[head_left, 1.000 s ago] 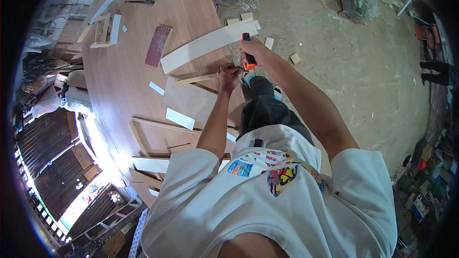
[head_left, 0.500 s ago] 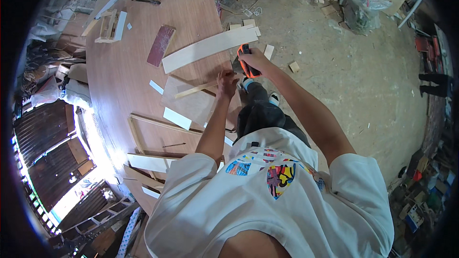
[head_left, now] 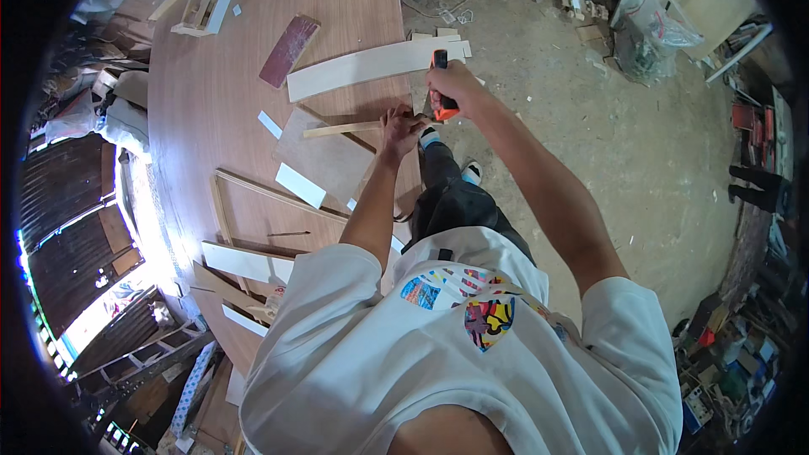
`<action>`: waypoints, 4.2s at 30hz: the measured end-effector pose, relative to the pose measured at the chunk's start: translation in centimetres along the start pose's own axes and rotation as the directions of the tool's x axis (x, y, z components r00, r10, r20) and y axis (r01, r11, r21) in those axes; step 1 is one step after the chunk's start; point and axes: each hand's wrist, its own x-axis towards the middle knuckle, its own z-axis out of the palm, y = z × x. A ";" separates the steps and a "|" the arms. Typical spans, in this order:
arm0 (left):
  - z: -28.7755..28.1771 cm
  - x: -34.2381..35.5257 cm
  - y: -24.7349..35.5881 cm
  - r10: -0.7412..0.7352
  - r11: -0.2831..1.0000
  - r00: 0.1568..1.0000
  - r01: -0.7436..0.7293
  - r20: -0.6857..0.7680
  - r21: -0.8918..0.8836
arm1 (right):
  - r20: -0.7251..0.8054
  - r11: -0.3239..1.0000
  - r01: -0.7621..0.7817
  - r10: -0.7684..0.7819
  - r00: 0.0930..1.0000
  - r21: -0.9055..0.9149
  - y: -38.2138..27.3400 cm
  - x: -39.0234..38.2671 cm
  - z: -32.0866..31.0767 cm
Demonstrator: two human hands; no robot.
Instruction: Constructing and finishing wooden components using hand tools in a workshop.
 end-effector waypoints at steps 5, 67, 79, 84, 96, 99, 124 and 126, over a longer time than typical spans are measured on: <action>-0.3 -0.7 -0.8 0.004 1.000 1.000 -0.004 -0.016 0.000 | 0.049 0.996 0.037 -0.033 0.998 -0.076 -2.0 -5.2 0.0; -0.7 -0.2 0.2 0.042 0.999 0.998 -0.043 0.047 0.029 | -0.009 0.999 -0.025 0.025 1.000 0.029 0.7 -2.8 -0.2; -0.5 0.0 -0.4 0.043 0.999 0.999 -0.044 0.033 0.021 | -0.058 0.999 -0.035 0.035 0.998 0.004 -0.3 -1.5 -1.3; -0.8 -0.3 -0.9 0.095 0.995 0.992 -0.092 0.079 -0.041 | -0.147 1.000 0.005 -0.005 0.989 -0.004 2.8 1.3 1.0; -1.2 -0.1 -0.5 0.048 0.999 0.992 -0.047 0.117 -0.013 | -0.123 0.992 -0.049 0.063 0.990 0.116 5.2 3.8 0.6; -1.0 0.0 -0.3 0.033 0.999 0.989 -0.034 0.143 0.008 | -0.156 0.995 -0.046 0.058 0.986 0.084 5.0 4.2 0.2; -0.8 -1.7 2.4 -0.076 0.990 0.994 0.065 0.082 0.129 | -0.089 0.983 0.156 -0.148 0.985 0.099 8.4 1.1 -0.9; -1.2 -2.4 3.4 -0.048 0.991 0.993 0.035 0.104 0.129 | -0.113 0.976 0.192 -0.181 0.977 0.099 8.3 -1.3 -0.9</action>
